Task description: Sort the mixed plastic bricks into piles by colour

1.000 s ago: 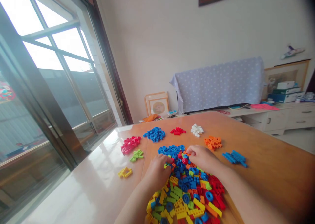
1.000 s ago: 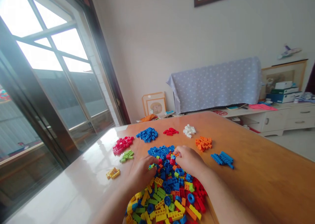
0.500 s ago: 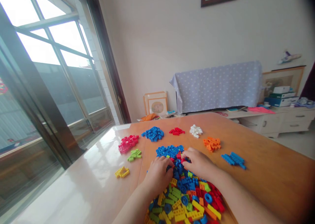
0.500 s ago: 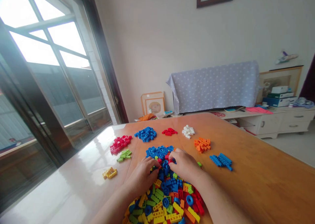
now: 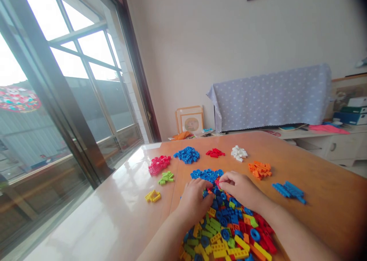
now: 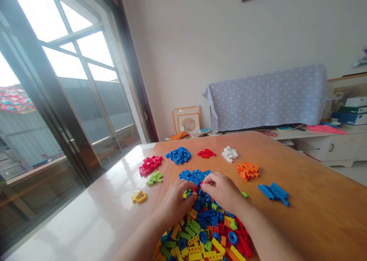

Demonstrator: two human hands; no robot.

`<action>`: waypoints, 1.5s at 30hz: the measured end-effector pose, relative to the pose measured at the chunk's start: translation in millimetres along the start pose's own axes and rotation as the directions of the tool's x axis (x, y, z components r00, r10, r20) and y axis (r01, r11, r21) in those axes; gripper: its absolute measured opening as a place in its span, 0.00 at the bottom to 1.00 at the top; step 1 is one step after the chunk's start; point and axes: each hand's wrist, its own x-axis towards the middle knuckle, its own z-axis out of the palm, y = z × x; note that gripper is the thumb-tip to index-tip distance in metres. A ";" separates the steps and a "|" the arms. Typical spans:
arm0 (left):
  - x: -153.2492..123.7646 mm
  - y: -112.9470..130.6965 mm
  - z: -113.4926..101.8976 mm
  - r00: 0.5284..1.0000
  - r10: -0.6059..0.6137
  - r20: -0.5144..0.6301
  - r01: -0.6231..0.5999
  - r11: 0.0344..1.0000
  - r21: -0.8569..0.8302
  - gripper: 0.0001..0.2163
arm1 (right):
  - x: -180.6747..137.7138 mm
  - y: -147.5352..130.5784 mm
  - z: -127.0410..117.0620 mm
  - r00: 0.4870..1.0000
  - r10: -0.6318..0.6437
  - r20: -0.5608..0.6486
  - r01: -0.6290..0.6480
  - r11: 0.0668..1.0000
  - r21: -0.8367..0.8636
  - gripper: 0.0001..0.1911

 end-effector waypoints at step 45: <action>-2.6 -114.3 -94.3 0.671 -0.626 -0.398 0.445 0.769 -0.459 0.12 | 2.0 10.7 9.8 0.999 -0.017 0.042 0.018 0.999 -0.028 0.22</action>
